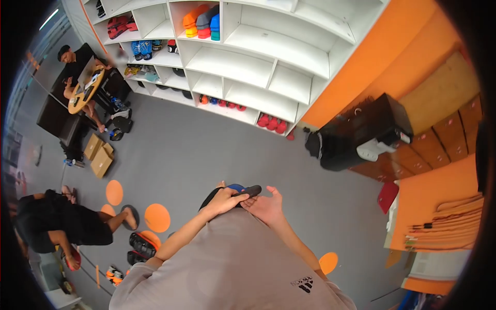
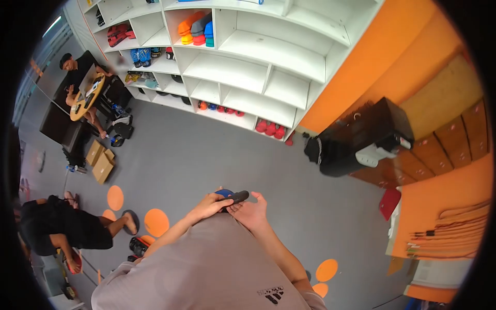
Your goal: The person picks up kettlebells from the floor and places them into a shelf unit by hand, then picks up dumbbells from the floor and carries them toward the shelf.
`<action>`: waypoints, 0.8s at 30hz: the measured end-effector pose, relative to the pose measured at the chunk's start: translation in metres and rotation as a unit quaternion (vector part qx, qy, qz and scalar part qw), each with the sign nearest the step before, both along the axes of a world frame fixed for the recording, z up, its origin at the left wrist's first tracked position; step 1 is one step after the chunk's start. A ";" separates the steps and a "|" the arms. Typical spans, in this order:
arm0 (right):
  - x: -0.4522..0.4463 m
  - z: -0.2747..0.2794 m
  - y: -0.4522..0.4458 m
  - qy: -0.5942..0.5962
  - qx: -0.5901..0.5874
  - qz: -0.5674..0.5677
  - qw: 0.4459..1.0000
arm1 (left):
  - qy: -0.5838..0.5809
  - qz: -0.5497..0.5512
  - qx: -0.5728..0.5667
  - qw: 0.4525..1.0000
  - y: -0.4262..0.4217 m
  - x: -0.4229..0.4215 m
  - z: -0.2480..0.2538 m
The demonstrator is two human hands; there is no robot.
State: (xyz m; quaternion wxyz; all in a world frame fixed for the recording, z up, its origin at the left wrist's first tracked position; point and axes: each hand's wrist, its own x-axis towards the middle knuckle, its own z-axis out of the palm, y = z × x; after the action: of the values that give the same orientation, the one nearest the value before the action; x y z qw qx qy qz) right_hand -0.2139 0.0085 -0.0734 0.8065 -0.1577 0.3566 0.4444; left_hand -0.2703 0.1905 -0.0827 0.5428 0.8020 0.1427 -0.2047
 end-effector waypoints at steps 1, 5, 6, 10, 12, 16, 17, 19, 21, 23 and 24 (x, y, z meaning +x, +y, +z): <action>0.024 -0.004 0.014 -0.008 -0.009 0.004 1.000 | 0.014 -0.006 0.007 1.000 0.013 0.021 0.010; 0.111 0.009 0.072 -0.064 0.022 0.075 0.995 | 0.023 0.001 0.013 1.000 0.071 0.097 0.020; 0.138 0.020 0.091 -0.086 -0.001 0.098 0.991 | 0.020 0.007 0.009 1.000 0.085 0.117 0.019; 0.232 0.010 0.143 -0.087 -0.012 0.175 0.981 | -0.018 0.017 0.045 0.999 0.123 0.180 0.008; 0.280 -0.010 0.168 -0.080 -0.028 0.205 0.975 | -0.029 0.045 0.043 0.998 0.141 0.213 -0.001; 0.370 -0.033 0.220 -0.049 -0.070 0.299 0.950 | -0.022 0.126 0.045 0.991 0.164 0.285 -0.048; 0.395 -0.043 0.232 -0.040 -0.088 0.332 0.938 | -0.005 0.138 0.037 0.990 0.167 0.303 -0.064; 0.447 -0.069 0.253 -0.005 -0.102 0.383 0.918 | 0.023 0.184 0.014 0.983 0.173 0.348 -0.089; 0.499 -0.112 0.269 0.008 -0.126 0.424 0.897 | 0.063 0.239 0.041 0.968 0.170 0.388 -0.114; 0.544 -0.158 0.282 0.021 -0.160 0.450 0.878 | 0.094 0.311 0.015 0.946 0.155 0.428 -0.147; 0.566 -0.185 0.287 0.039 -0.168 0.476 0.862 | 0.099 0.335 0.020 0.937 0.159 0.451 -0.171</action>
State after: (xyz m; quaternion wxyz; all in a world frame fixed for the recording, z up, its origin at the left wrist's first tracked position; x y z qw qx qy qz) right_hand 0.3522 0.2953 -0.2584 0.4434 -0.4242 0.3388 0.7132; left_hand 0.1805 0.3491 -0.2540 0.5471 0.6939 0.4601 -0.0871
